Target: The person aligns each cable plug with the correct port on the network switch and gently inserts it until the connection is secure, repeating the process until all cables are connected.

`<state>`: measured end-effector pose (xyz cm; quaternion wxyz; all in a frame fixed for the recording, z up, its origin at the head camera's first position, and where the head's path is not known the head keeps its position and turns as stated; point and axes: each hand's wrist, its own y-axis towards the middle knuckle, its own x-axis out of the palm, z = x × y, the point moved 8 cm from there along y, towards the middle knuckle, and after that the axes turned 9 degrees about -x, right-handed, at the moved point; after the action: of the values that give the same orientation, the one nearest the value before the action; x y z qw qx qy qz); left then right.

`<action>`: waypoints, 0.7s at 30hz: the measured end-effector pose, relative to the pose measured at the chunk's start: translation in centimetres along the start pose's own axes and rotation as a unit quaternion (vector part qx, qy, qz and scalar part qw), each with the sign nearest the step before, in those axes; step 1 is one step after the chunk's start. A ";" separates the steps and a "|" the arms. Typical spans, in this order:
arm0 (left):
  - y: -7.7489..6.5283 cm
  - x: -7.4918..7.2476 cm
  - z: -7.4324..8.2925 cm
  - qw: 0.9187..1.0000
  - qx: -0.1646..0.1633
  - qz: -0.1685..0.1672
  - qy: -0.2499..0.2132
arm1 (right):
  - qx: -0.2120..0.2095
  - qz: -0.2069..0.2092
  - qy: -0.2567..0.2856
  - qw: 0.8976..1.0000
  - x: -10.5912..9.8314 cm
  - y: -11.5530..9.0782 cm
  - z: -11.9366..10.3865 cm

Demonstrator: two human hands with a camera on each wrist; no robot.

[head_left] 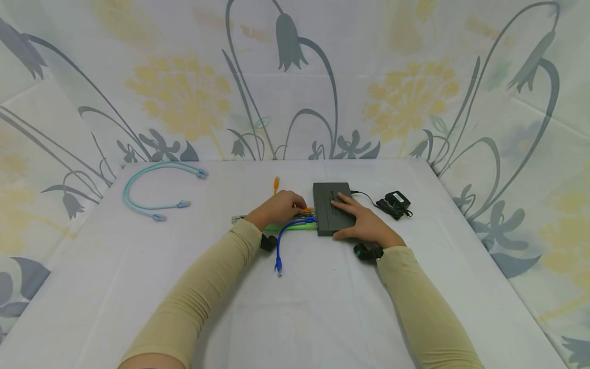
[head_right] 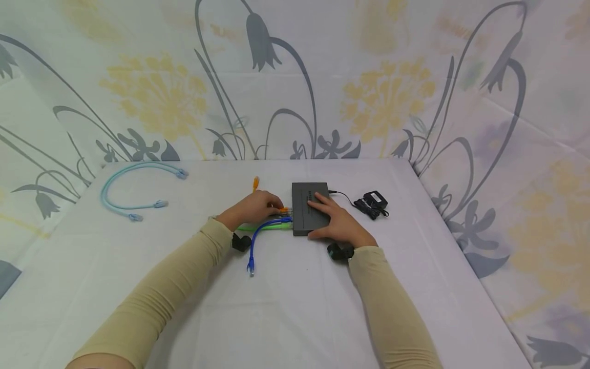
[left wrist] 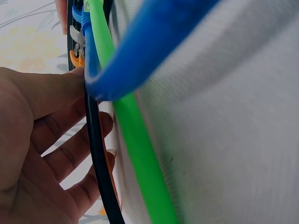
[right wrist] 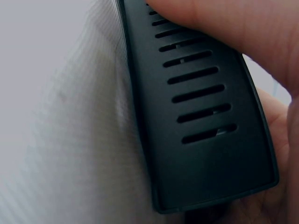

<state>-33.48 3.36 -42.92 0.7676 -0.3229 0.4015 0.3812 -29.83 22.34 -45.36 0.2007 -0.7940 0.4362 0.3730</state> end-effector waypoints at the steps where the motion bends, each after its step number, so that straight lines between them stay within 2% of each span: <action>1: 0.0 0.0 0.0 1.000 0.000 -0.001 -0.001 | 0.001 0.000 -0.001 1.000 0.0 0.0 0.0; 21: 0.2 0.0 0.8 1.000 -0.009 -0.002 -0.003 | -0.001 0.001 -0.001 1.000 -0.1 0.0 -0.1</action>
<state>-33.37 4.10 -42.61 0.7667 -0.3293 0.3954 0.3840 -29.79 22.34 -45.18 0.2004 -0.7931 0.4364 0.3746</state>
